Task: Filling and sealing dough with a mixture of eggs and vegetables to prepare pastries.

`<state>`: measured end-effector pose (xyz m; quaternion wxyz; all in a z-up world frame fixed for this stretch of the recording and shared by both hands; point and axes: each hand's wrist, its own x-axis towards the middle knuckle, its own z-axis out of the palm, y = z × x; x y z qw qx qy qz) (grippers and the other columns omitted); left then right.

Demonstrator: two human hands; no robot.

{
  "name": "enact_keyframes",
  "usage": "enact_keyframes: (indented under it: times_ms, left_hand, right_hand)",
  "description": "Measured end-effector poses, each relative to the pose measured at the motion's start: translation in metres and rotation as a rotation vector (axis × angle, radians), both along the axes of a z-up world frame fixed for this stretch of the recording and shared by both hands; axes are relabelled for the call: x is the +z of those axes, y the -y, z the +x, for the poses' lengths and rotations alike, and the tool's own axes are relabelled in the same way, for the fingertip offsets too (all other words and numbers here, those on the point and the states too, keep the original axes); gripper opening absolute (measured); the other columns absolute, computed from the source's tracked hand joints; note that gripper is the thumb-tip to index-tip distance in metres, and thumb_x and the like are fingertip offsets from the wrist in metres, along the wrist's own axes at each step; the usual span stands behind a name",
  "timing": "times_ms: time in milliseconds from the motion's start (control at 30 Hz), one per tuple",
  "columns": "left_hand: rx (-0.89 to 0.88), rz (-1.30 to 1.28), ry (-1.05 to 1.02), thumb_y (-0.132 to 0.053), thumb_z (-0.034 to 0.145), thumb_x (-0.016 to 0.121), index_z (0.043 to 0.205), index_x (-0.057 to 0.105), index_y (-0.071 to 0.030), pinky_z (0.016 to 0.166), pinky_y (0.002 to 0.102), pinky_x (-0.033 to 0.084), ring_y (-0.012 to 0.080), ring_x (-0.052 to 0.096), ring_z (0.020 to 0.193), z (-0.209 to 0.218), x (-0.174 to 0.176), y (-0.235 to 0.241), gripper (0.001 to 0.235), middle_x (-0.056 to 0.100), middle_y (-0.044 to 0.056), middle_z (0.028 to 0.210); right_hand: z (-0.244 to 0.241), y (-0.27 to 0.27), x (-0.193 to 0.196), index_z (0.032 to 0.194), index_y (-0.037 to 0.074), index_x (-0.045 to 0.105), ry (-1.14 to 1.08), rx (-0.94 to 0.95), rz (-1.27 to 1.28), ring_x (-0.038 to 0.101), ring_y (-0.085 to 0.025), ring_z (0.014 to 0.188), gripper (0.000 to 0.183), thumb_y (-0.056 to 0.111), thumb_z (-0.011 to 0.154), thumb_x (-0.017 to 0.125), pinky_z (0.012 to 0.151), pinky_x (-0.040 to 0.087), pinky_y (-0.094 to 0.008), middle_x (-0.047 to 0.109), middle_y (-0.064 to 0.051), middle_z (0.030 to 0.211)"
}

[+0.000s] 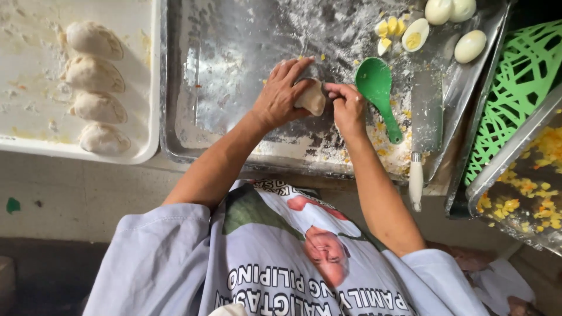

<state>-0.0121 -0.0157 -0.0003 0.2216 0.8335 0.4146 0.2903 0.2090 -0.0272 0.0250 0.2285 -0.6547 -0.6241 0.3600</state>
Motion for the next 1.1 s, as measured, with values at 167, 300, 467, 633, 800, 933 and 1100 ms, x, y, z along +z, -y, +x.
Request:
enact_keyframes:
  times_ms: [167,300,467,633,800,933,1100]
  left_hand:
    - [-0.028,-0.060,-0.056,-0.043,0.072,0.094,0.132,0.069,-0.019,0.110,0.063,0.036,0.0409,0.037,0.138,-0.005,0.007,-0.009,0.069,0.034,0.010,0.159]
    - [0.006,-0.126,-0.091,-0.049,0.074,0.095,0.146,0.051,-0.012,0.115,0.069,0.032,0.0410,0.037,0.142,-0.002,-0.005,-0.001,0.091,0.029,0.016,0.161]
    - [0.140,0.100,0.016,-0.077,0.087,0.061,0.123,0.061,-0.019,0.106,0.050,0.042,0.0363,0.050,0.130,-0.004,-0.016,0.005,0.069,0.045,0.013,0.150]
    - [0.145,0.086,-0.005,-0.074,0.084,0.068,0.121,0.065,-0.026,0.106,0.050,0.041,0.0340,0.047,0.133,-0.005,-0.020,0.004,0.060,0.044,0.008,0.152]
    - [0.162,-0.001,-0.001,-0.063,0.076,0.082,0.134,0.058,-0.022,0.109,0.053,0.043,0.0367,0.048,0.134,-0.001,-0.023,0.015,0.075,0.041,0.012,0.155]
    - [0.204,0.078,0.030,-0.070,0.093,0.059,0.121,0.060,-0.017,0.102,0.051,0.046,0.0382,0.051,0.128,-0.007,-0.024,0.020,0.061,0.045,0.014,0.149]
    - [0.237,0.108,-0.009,-0.071,0.093,0.058,0.123,0.065,-0.024,0.100,0.050,0.044,0.0349,0.050,0.130,-0.008,-0.021,0.021,0.056,0.045,0.009,0.149]
  right_hand:
    - [-0.020,0.004,0.018,0.112,0.011,0.080,0.426,0.244,0.150,0.058,-0.031,0.092,0.049,-0.011,0.083,0.047,0.079,0.035,-0.045,0.059,-0.007,0.094]
    - [-0.004,-0.011,0.002,0.108,0.016,0.081,0.333,0.240,0.042,0.060,-0.029,0.097,0.053,-0.008,0.079,0.043,0.080,0.032,-0.044,0.062,-0.003,0.101]
    - [0.002,-0.018,-0.007,0.105,0.024,0.082,-0.015,0.083,-0.035,0.069,-0.025,0.091,0.052,-0.004,0.079,0.046,0.087,0.053,-0.036,0.068,-0.003,0.085]
    - [-0.014,-0.007,0.006,0.105,0.021,0.081,0.267,0.268,0.102,0.066,-0.029,0.095,0.048,-0.005,0.078,0.050,0.087,0.049,-0.043,0.064,-0.004,0.093]
    - [-0.001,-0.019,-0.005,0.103,0.024,0.078,0.410,0.393,0.074,0.063,-0.027,0.101,0.044,-0.003,0.081,0.050,0.089,0.044,-0.045,0.063,0.002,0.100]
    - [-0.005,-0.028,-0.010,0.105,0.021,0.080,0.005,0.212,-0.002,0.068,-0.028,0.094,0.049,-0.006,0.080,0.047,0.090,0.052,-0.038,0.067,-0.004,0.085]
    - [-0.017,-0.015,0.015,0.109,0.018,0.080,0.294,0.356,0.085,0.067,-0.028,0.096,0.051,-0.007,0.080,0.048,0.090,0.048,-0.046,0.065,-0.002,0.096]
